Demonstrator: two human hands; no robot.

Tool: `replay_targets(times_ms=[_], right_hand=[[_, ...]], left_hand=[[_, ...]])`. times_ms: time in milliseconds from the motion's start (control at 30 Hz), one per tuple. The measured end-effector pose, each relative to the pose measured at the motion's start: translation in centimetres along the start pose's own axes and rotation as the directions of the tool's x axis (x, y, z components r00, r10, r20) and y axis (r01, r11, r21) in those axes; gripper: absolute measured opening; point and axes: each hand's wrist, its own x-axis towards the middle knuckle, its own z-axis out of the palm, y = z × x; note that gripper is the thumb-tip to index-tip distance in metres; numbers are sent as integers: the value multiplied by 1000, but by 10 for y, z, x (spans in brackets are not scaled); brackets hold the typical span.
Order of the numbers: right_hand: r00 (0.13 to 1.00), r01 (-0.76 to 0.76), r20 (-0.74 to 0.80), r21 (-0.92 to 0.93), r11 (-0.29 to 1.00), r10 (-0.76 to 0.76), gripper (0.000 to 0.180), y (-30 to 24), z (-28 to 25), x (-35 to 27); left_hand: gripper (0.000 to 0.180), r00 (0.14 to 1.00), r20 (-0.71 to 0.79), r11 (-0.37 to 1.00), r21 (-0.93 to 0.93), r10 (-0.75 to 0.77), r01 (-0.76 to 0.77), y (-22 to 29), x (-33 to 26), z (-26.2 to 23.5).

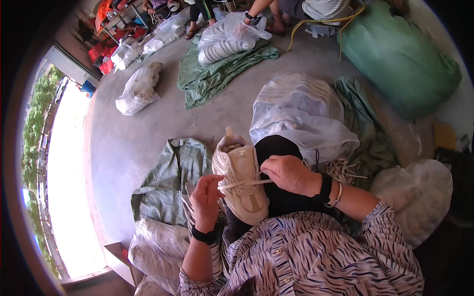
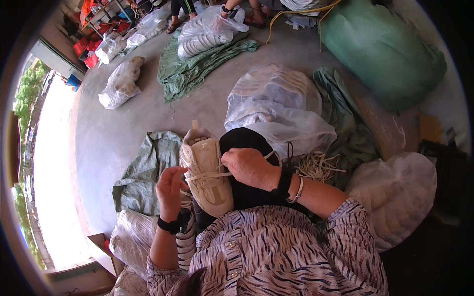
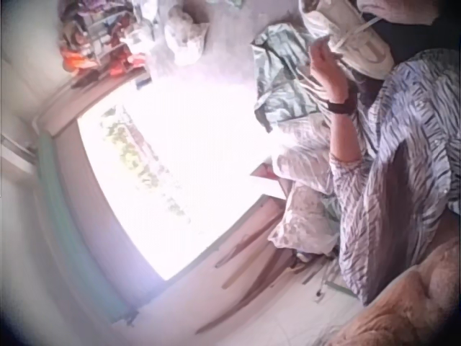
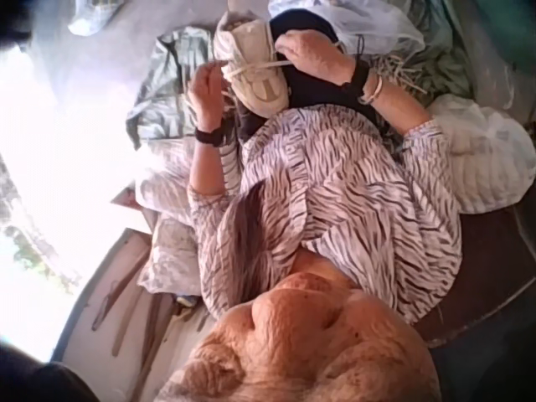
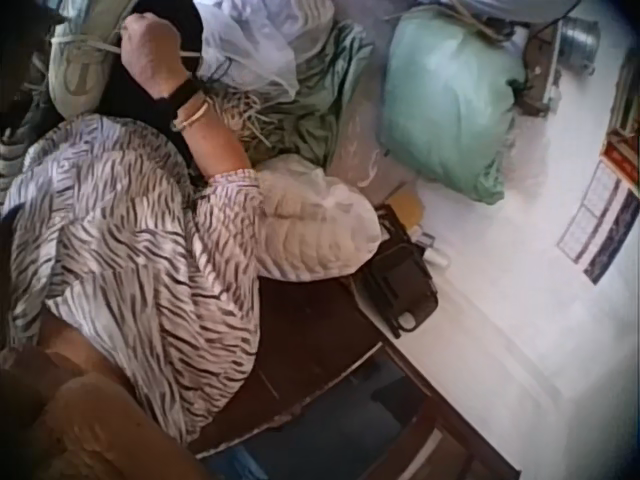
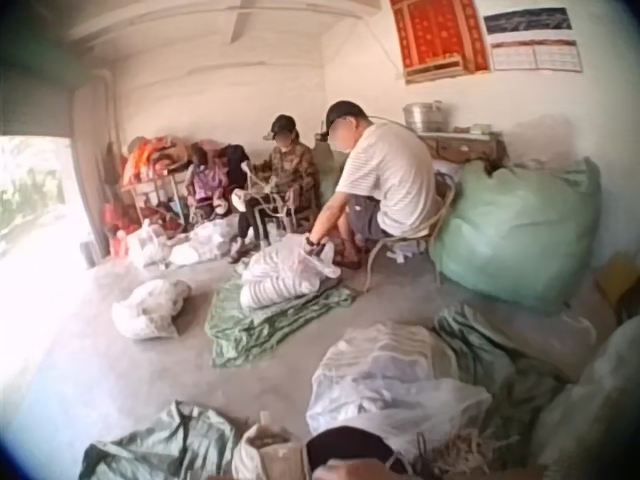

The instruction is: The recorder is lacing a pair of beige athletic shoes in a factory setting.

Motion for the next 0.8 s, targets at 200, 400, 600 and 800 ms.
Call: replay_targets(times_ms=[200, 400, 600, 800], right_hand=[[998, -41, 37, -81, 996, 44, 6, 4, 13, -9], [998, -44, 28, -99, 994, 47, 9, 2, 13, -3], [996, 34, 85, -230, 973, -15, 9, -6, 10, 4], [986, 130, 126, -218, 967, -105, 7, -6, 15, 5]], left_hand=[[13, 980, 45, 968, -154, -195, 200, 9, -17, 13], [7, 997, 3, 991, 109, 77, -77, 0, -7, 9], [11, 990, 141, 996, 86, -14, 2, -6, -10, 11], [16, 967, 186, 983, -31, -173, 182, -3, -7, 6]])
